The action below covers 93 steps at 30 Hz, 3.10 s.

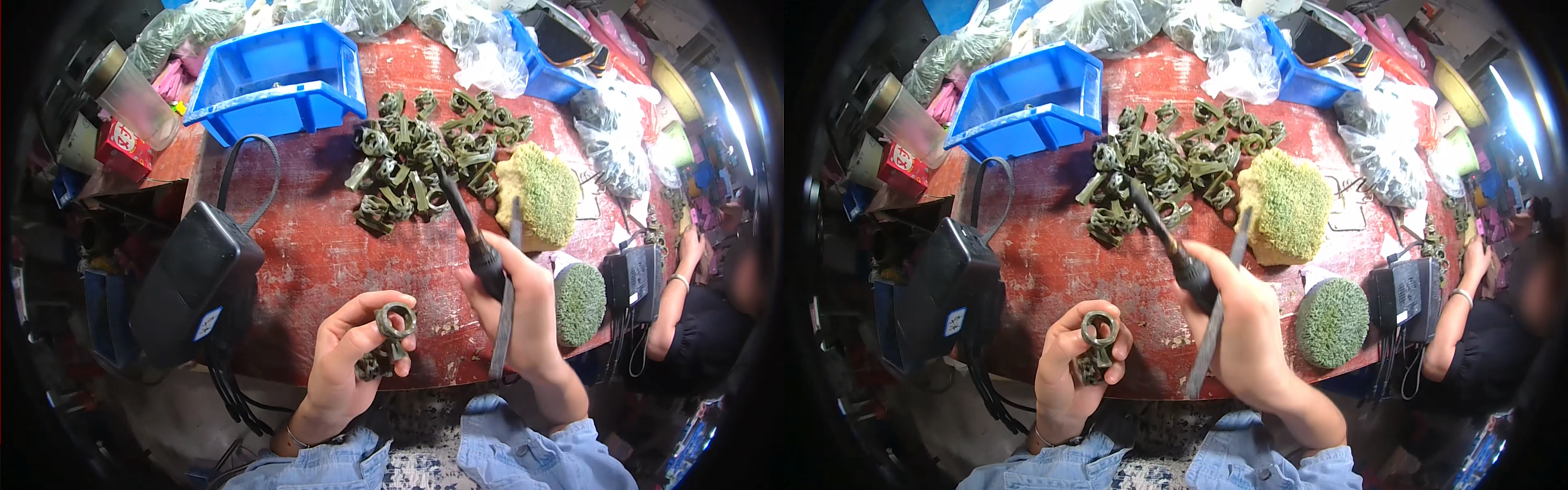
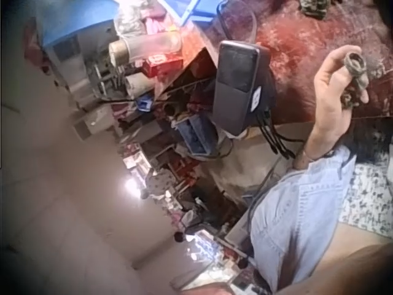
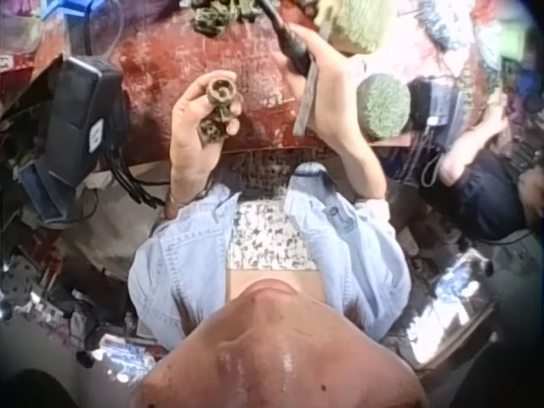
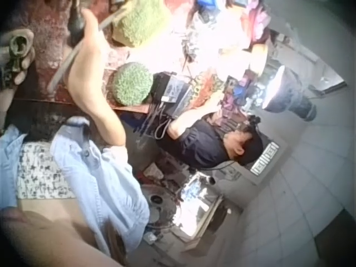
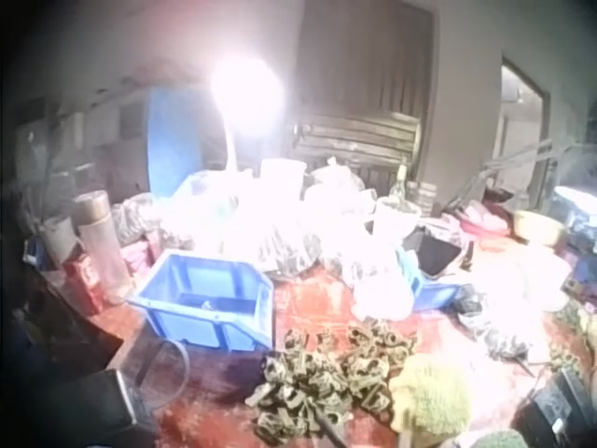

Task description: Using a heated tool to touch up and repair small green wax ring molds on a workbench.

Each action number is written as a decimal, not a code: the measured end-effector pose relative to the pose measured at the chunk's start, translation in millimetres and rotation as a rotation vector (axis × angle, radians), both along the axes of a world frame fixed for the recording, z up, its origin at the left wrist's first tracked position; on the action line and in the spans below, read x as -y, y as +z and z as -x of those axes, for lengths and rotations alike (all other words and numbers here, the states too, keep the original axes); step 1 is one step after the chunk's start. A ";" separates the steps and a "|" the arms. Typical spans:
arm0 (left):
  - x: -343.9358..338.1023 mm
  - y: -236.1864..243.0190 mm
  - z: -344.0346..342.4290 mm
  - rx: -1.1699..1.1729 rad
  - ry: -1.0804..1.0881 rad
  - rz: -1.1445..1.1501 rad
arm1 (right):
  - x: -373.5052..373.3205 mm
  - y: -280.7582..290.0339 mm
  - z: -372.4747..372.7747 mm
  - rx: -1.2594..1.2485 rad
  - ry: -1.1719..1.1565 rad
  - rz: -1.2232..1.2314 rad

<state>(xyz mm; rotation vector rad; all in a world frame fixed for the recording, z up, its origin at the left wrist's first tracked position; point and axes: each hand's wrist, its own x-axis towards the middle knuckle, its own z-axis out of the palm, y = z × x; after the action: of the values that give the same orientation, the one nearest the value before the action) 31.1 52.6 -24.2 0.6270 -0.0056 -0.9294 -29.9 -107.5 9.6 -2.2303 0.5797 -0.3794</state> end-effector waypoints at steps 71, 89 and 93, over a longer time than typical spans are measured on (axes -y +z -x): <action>39.3 4.6 28.7 0.352 -0.134 -0.253 | 11.2 -7.9 86.5 0.250 -0.397 -1.124; 38.0 5.7 23.3 0.823 -0.216 -0.304 | 3.5 3.1 85.1 0.387 -0.173 -0.781; 37.8 7.4 25.6 0.921 -0.150 -0.316 | 2.4 10.2 85.9 0.349 -0.199 -0.797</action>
<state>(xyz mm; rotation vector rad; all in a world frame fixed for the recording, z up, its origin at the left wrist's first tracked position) 5.5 14.8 -16.8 1.3197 -0.7477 -0.7176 -115.8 -109.8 19.8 -1.3145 0.6244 -0.5152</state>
